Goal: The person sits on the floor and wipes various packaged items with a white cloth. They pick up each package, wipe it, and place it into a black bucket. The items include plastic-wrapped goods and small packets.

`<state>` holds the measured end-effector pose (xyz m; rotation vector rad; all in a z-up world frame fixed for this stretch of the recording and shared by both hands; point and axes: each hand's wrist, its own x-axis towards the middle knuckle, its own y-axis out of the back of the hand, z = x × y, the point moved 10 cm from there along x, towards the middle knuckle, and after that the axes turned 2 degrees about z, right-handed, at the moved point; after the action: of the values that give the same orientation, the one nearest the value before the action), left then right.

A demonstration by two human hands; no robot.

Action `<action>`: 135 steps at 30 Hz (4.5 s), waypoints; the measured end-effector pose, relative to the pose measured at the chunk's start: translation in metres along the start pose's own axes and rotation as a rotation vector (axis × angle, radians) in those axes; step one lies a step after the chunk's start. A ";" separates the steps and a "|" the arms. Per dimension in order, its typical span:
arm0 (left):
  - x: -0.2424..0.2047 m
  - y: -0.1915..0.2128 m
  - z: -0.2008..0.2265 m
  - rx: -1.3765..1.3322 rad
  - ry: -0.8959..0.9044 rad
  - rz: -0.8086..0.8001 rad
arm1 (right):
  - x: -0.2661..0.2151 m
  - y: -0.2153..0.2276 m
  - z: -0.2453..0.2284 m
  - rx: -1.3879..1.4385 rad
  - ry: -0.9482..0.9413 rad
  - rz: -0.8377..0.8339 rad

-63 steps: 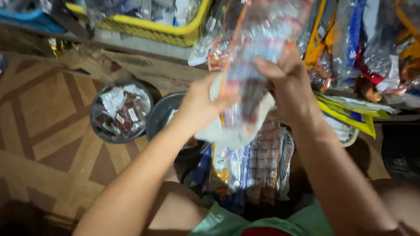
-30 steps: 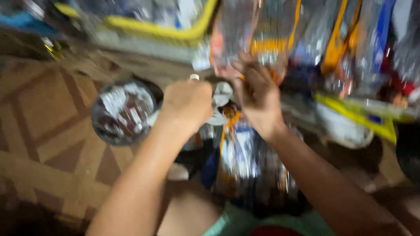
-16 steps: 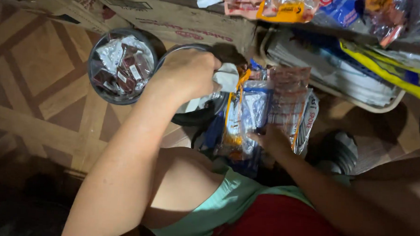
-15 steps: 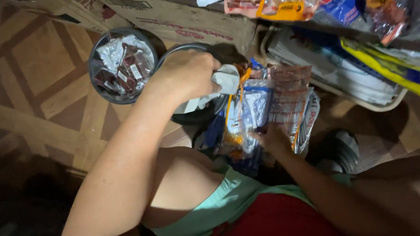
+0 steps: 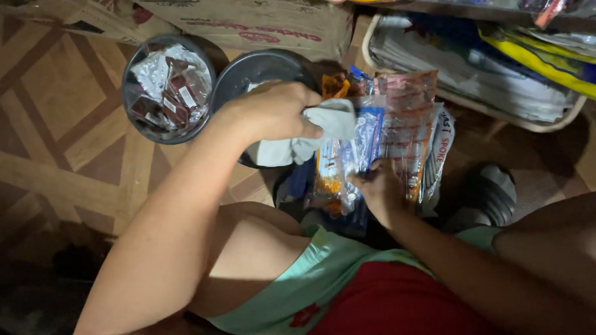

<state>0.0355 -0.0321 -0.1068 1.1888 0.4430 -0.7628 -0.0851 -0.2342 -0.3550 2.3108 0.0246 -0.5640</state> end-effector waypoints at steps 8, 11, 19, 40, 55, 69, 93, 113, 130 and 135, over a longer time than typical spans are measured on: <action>0.008 -0.002 0.027 -0.135 -0.093 0.075 | 0.014 -0.028 0.012 0.461 -0.354 -0.244; 0.010 0.001 0.029 -0.162 -0.121 0.181 | 0.000 -0.006 -0.023 0.737 -0.406 -0.227; 0.058 -0.027 -0.005 0.020 -0.038 0.411 | -0.015 0.023 -0.087 1.069 -0.228 -0.307; -0.067 0.000 0.122 -0.005 -0.261 -0.079 | -0.009 0.164 -0.173 0.933 0.256 -0.025; -0.039 0.008 0.097 -0.831 -0.415 0.358 | -0.001 0.193 -0.198 1.514 0.313 -0.128; -0.058 0.189 0.043 -0.375 -0.558 1.231 | 0.042 0.109 -0.070 1.330 -0.341 -0.121; -0.049 0.028 -0.050 -0.010 0.112 0.196 | 0.009 -0.045 -0.061 -0.268 0.108 -0.400; 0.026 -0.131 0.054 -0.097 -0.278 0.150 | 0.015 -0.032 -0.030 1.243 -0.604 -0.507; -0.021 0.038 -0.019 0.300 -0.105 1.117 | -0.035 0.028 -0.103 0.869 0.164 -0.626; -0.028 0.031 -0.095 -1.004 0.242 0.992 | -0.030 0.028 -0.103 0.924 0.325 -0.576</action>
<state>0.0468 0.0707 -0.0990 0.4059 0.3014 0.4619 -0.0668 -0.1804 -0.2592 3.3030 0.7437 -0.5280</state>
